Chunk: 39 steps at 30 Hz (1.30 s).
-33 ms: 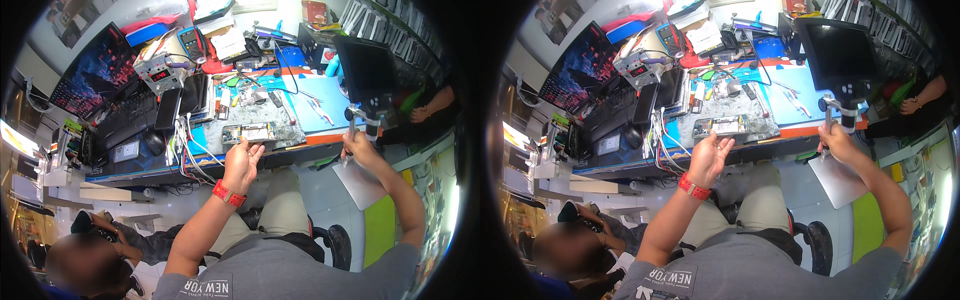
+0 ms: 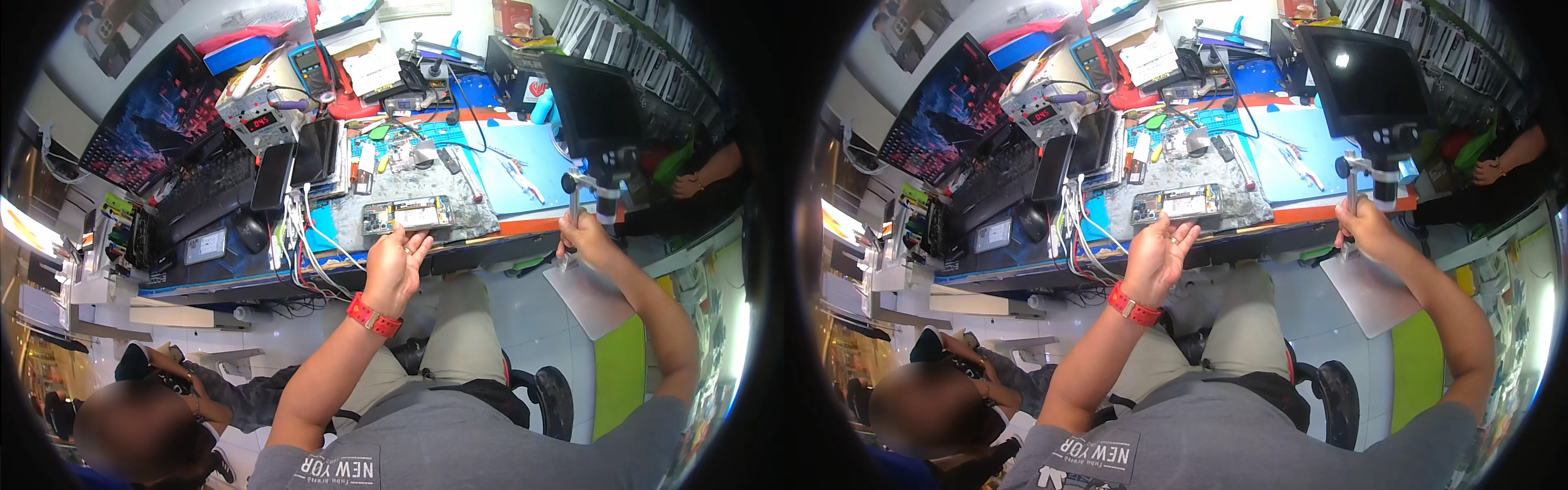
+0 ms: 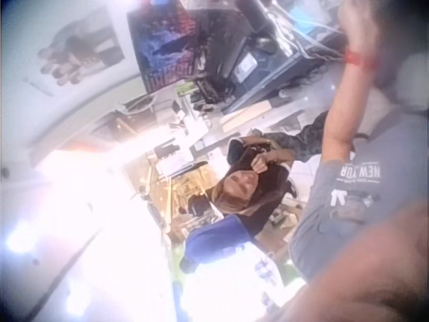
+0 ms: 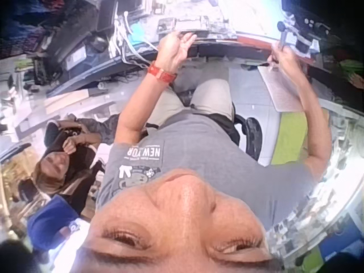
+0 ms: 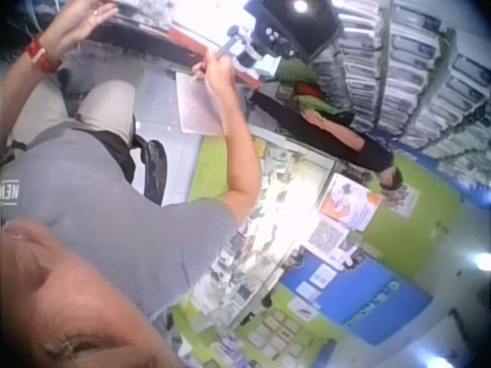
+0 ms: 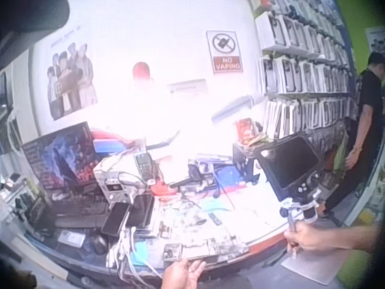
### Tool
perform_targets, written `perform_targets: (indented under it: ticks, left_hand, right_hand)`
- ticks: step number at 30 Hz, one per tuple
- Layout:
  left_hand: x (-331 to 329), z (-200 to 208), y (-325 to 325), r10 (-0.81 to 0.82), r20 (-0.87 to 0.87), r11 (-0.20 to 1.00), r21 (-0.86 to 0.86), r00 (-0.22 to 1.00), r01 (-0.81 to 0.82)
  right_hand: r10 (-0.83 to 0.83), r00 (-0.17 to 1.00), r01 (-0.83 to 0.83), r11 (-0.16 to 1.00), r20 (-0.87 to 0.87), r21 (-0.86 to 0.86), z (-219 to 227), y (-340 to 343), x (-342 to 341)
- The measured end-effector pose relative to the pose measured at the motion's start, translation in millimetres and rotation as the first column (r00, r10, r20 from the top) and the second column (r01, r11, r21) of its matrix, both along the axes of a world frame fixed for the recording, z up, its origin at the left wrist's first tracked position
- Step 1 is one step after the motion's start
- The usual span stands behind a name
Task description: The person is repairing a mobile phone by using an electric screwdriver to remove small screws from the internal chassis and handling the motherboard and components.
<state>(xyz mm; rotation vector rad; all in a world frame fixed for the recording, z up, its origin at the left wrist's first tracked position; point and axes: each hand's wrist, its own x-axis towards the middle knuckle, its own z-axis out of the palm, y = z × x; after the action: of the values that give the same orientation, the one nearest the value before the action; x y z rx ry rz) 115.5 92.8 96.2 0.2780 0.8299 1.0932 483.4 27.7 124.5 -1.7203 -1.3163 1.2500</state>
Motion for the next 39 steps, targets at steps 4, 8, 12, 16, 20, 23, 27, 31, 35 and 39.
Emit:
perform_targets:
  ticks: [4, 8, 12, 16, 20, 23, 27, 31, 35, 39]
  left_hand:
    - [-7, 19, -3, -0.101, 0.036, 0.995, 0.012, 0.994, 0.101]
    - [-18, 32, -1, -0.141, 0.052, 0.99, -0.013, 0.989, 0.142]
    - [-24, 29, -3, -0.133, 0.031, 0.991, -0.032, 0.991, 0.134]
    - [-23, 48, -5, -0.25, -0.216, 0.966, 0.016, 0.944, 0.259]
    - [-8, 57, 47, 0.045, -0.785, 0.683, 0.475, 0.617, 0.554]
    - [14, 61, 96, 0.301, -0.858, 0.575, 0.512, 0.417, 0.638]
    - [40, 60, 140, 0.363, -0.884, 0.575, 0.461, 0.295, 0.676]
    - [74, 50, 186, 0.489, -0.867, 0.516, 0.379, 0.099, 0.768]
    - [113, 33, 218, 0.543, -0.829, 0.503, 0.195, -0.133, 0.842]
    - [136, 14, 240, 0.54, -0.804, 0.515, 0.083, -0.248, 0.853]
  right_hand:
    - [0.059, 0.998, -0.059, 0.998, 0.028, 0.018, 14, 31, 7]
    - [0.099, 0.993, -0.095, 0.993, 0.058, -0.077, 28, 63, 7]
    - [0.085, 0.996, -0.084, 0.986, 0.002, -0.147, 31, 91, 8]
    - [0.031, 0.998, -0.037, 0.989, -0.046, -0.141, 45, 114, 10]
    - [0.008, 1.0, -0.01, 0.991, -0.02, -0.135, 56, 144, 8]
    - [0.03, 0.999, -0.028, 0.995, 0.016, -0.097, 63, 167, 10]
    - [0.023, 0.997, -0.019, 0.998, 0.072, -0.053, 73, 196, 0]
    - [0.042, 0.993, -0.043, 0.999, 0.112, 0.007, 75, 232, -9]
    - [0.063, 0.99, -0.072, 0.995, 0.124, 0.074, 74, 262, -26]
    - [0.044, 0.993, -0.056, 0.992, 0.111, 0.11, 73, 291, -39]
